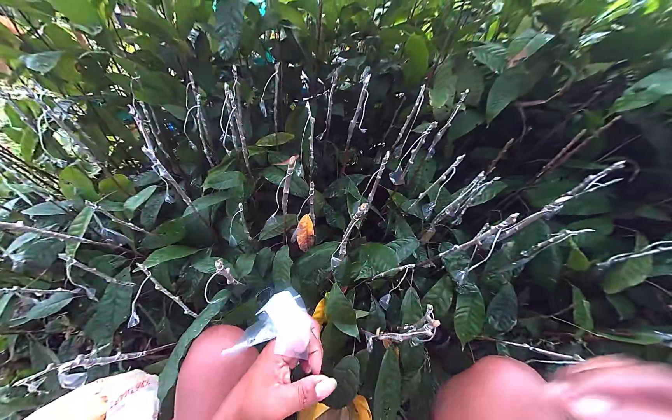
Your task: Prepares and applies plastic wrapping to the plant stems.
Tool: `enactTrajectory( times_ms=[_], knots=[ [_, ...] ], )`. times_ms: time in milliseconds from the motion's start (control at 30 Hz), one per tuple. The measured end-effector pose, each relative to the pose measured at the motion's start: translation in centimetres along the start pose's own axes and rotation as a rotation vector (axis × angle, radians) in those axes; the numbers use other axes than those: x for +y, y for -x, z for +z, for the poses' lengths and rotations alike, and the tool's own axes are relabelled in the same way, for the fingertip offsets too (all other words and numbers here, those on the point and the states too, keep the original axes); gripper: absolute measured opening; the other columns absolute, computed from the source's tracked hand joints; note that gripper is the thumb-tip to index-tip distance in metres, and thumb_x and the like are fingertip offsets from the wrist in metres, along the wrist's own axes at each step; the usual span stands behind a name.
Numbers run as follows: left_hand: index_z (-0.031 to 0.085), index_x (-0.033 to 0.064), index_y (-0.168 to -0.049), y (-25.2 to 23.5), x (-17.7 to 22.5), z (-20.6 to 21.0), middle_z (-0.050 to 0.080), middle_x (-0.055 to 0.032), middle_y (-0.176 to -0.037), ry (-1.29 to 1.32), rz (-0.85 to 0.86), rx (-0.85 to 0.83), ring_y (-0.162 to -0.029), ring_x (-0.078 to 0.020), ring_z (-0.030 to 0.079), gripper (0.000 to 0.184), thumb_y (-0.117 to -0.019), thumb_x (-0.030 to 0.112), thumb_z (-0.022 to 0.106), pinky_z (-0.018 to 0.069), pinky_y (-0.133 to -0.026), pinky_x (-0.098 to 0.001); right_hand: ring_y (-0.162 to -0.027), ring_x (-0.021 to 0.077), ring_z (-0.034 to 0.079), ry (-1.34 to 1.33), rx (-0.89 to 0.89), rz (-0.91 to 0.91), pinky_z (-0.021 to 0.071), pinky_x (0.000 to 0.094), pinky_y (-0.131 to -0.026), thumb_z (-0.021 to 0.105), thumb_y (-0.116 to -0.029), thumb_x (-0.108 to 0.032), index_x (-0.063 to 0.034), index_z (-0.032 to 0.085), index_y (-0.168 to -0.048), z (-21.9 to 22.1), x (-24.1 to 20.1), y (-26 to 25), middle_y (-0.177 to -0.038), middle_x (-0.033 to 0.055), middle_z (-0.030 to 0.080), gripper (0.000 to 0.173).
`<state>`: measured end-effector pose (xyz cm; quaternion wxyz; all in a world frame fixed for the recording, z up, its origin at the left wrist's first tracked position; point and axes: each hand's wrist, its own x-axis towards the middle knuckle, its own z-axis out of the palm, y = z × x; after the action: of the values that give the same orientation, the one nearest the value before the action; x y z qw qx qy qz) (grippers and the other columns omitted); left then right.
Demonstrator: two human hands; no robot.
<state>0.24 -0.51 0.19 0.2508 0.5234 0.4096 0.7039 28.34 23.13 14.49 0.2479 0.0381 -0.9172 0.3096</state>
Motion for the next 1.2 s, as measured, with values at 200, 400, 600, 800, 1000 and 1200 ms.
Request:
enactTrajectory(
  times_ms=[200,400,600,800,1000,1200],
  knots=[
    [0.061,0.0143,-0.102,2.4,0.1,-1.2,0.061,0.0087,-0.098,-0.009,0.011,-0.236,-0.093,0.0048,0.057,0.015,-0.0966,0.024,0.072,0.0498,-0.085,-0.0155,-0.089,0.0182,0.068,0.184,0.085,-0.345,0.0584,0.0304,-0.074,0.059,-0.1039,-0.016,-0.0171,0.066,-0.122,17.6,-0.5,-7.5,-0.106,0.0074,0.069,0.02],
    [0.065,0.0023,-0.106,3.4,1.0,-1.1,0.066,0.0033,-0.09,-0.114,-0.143,-0.32,-0.085,0.0032,0.06,0.021,-0.098,0.022,0.068,0.051,-0.076,-0.016,-0.08,0.0144,0.064,0.179,0.058,-0.402,0.0559,0.0255,-0.068,0.059,-0.1035,-0.022,-0.0172,0.071,-0.115,19.8,1.0,-8.2,-0.098,0.0066,0.065,0.017],
    [0.072,0.014,-0.102,3.0,0.2,-0.6,0.07,0.0082,-0.097,0.071,0.037,-0.27,-0.094,0.0046,0.062,0.023,-0.0989,0.036,0.068,0.0496,-0.084,-0.0144,-0.086,0.0008,0.062,-0.651,0.145,-0.031,0.0557,0.0137,-0.073,0.062,-0.1034,-0.017,-0.0076,0.073,-0.105,20.1,0.9,-6.3,-0.106,0.0031,0.062,0.015],
    [0.064,0.0177,-0.14,1.8,2.0,0.3,0.069,-0.0044,-0.127,0.682,0.006,0.152,-0.092,-0.0132,0.072,0.051,-0.0992,0.048,0.06,0.0611,-0.073,-0.027,-0.081,0.0118,0.073,-1.579,0.232,0.106,0.0609,0.0242,-0.067,0.055,-0.1063,-0.026,-0.0204,0.072,-0.112,15.9,0.4,-3.9,-0.124,0.0057,0.071,0.019],
    [0.078,0.0156,-0.097,-0.3,2.2,-3.6,0.074,0.0018,-0.083,0.218,-0.005,0.441,-0.068,-0.0082,0.069,0.028,-0.1049,0.032,0.056,0.0598,-0.064,-0.0251,-0.08,0.0106,0.074,-1.415,0.744,0.177,0.0619,0.022,-0.068,0.049,-0.1079,-0.022,-0.0138,0.07,-0.099,4.5,5.1,-2.7,-0.098,0.006,0.075,0.024],
    [0.057,-0.0004,-0.143,-11.3,-1.6,2.0,0.062,-0.0115,-0.142,-0.558,-0.186,-0.048,-0.133,-0.0198,0.059,0.05,-0.1095,0.035,0.044,0.0473,-0.114,-0.0441,-0.101,0.0178,0.073,-1.275,0.931,0.161,0.0602,0.0317,-0.092,0.045,-0.1093,-0.031,-0.0081,0.069,-0.107,0.8,9.0,-5.0,-0.107,0.0097,0.075,0.033]
  ],
)
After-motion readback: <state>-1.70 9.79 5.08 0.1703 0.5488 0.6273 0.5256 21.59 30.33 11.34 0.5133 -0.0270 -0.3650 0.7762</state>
